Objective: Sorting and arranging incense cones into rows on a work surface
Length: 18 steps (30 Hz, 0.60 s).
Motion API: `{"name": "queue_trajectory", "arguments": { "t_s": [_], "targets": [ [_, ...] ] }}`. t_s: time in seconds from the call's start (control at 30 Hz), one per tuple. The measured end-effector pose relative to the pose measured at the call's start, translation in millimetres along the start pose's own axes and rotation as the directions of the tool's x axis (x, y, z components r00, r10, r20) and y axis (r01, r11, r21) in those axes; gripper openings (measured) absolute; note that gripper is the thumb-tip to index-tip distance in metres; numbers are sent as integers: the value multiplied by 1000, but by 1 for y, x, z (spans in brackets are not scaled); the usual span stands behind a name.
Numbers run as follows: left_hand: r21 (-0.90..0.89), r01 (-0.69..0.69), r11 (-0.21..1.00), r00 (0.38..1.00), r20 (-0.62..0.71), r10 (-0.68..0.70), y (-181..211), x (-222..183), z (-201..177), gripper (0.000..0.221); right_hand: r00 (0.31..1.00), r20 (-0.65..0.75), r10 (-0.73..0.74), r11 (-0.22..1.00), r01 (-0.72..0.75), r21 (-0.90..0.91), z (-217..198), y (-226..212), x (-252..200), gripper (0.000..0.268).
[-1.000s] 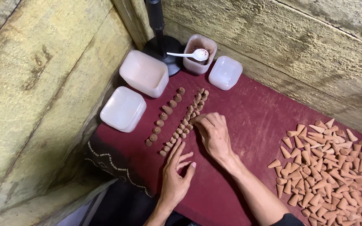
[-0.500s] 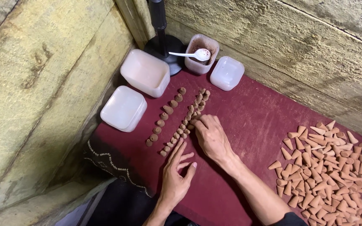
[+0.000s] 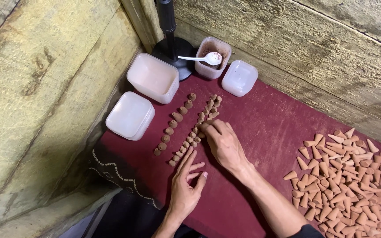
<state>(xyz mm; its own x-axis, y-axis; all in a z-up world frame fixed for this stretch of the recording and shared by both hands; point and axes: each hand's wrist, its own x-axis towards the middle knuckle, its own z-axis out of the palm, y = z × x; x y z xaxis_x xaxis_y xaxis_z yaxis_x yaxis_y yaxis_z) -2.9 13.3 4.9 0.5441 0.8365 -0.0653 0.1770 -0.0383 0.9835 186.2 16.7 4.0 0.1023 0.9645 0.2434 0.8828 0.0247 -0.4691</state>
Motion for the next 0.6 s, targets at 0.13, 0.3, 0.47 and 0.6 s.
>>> {"name": "queue_trajectory", "arguments": {
  "t_s": [0.13, 0.3, 0.47, 0.6],
  "targets": [
    [-3, 8, 1000, 1000, -1, -8, 1, 0, 0, 63, 976, -183, 114, 976, -75, 204, -3, 0, -3, 25],
    [27, 50, 998, 999, 13, -50, 7, 1, 0, 63, 953, -216, 212, 955, -155, 254, 11, 20, -13, 25],
    [31, 51, 998, 999, -4, -51, 4, 1, 2, 64, 950, -192, 248, 951, -201, 237, 15, 17, -8, 27],
    [20, 70, 997, 998, -6, -70, 4, 0, 3, 65, 954, -198, 227, 952, -175, 251, 10, 16, 0, 26]
  ]
}}
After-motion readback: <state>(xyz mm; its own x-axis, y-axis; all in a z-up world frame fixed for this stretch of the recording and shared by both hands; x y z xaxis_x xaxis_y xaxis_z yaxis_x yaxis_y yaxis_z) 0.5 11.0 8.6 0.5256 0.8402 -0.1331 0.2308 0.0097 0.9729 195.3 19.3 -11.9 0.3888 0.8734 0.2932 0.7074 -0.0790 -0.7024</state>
